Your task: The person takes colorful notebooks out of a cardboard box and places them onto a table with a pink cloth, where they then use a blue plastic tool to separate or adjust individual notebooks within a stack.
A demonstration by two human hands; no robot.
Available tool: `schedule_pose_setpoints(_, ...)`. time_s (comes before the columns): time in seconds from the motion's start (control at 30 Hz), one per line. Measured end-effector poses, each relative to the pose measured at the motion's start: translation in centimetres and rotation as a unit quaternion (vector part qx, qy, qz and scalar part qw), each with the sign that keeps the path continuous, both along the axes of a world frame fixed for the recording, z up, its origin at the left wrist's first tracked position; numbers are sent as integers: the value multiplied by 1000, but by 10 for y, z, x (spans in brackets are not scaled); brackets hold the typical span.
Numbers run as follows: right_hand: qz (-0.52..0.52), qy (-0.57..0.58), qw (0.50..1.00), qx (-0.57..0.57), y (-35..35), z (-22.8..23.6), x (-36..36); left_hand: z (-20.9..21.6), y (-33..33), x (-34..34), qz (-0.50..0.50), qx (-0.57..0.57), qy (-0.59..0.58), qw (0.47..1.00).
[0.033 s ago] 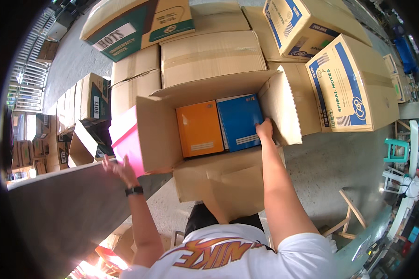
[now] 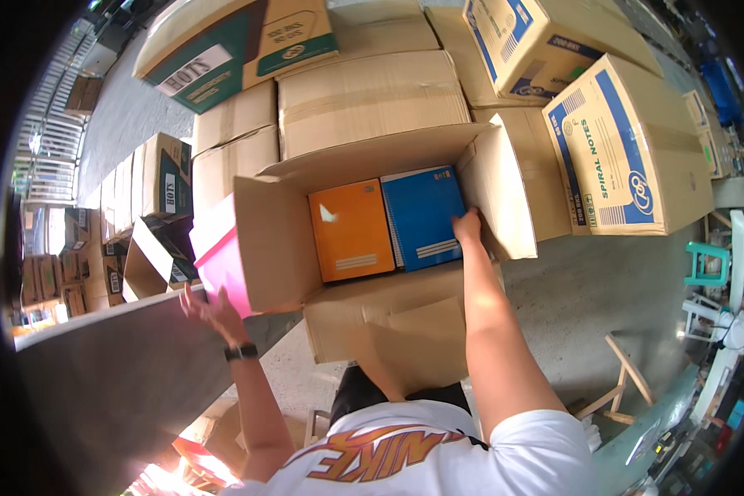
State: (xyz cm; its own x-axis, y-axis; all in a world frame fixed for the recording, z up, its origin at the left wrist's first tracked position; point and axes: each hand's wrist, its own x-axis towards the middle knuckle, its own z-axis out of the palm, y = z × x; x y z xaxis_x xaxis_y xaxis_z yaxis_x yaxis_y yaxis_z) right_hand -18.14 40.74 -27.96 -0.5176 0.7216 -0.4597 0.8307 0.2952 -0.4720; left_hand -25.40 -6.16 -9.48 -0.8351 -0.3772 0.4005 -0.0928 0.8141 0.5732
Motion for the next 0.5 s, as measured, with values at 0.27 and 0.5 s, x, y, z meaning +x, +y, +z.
schedule_pose_setpoints(0.27,89,160,966,-181,35,-111,-45,-6,141,127,-122,136,-159,970)
schedule_pose_setpoints(0.5,-45,185,940,-282,30,-117,-52,-47,183,146,-214,212,-306,903)
